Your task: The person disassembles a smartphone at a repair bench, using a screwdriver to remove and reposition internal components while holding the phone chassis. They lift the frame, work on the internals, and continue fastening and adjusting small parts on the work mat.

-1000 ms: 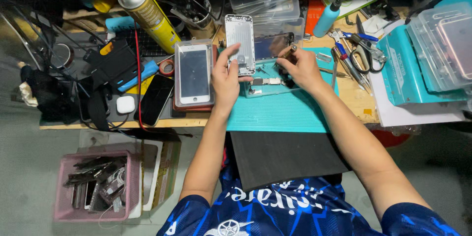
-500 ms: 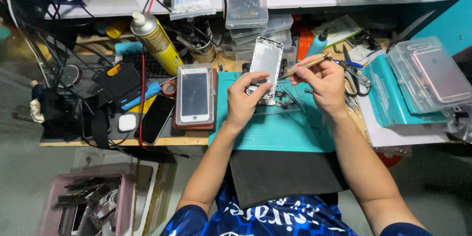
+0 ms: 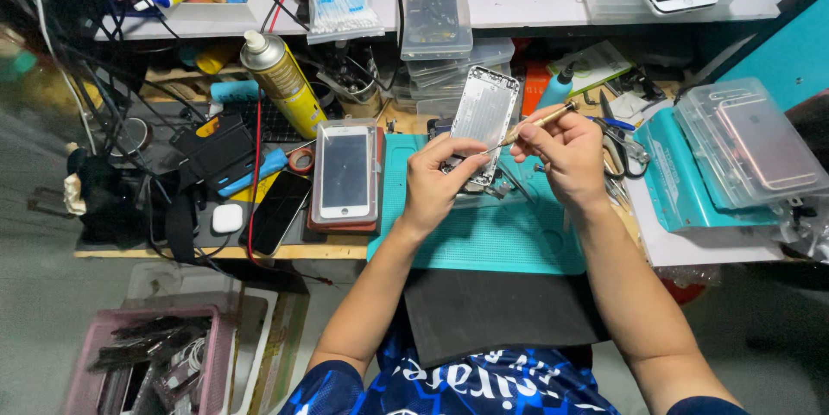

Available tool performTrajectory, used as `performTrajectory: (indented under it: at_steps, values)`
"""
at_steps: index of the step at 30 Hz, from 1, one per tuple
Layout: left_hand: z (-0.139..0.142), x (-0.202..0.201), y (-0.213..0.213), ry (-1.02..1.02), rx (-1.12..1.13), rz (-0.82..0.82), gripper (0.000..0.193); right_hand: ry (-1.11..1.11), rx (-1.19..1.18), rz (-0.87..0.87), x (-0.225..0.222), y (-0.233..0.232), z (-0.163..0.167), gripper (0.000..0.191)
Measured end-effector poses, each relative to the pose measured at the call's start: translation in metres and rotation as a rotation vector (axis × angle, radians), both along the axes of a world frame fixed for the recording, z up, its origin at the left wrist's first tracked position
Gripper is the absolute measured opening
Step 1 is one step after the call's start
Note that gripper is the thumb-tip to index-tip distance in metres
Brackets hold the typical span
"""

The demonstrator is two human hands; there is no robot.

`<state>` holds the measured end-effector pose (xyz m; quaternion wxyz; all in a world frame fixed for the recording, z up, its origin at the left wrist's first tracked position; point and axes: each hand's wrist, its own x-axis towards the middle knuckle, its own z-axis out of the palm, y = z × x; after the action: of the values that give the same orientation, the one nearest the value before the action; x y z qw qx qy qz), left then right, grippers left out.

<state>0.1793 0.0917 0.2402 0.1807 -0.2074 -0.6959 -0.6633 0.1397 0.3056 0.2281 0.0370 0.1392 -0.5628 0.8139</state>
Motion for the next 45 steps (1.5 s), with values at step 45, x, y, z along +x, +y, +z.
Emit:
performTrajectory:
  at_steps: [45]
  values:
    - [-0.030, -0.017, -0.007, 0.018, -0.138, 0.181, 0.009, 0.039, 0.304, 0.018, -0.001, -0.004, 0.010, 0.013]
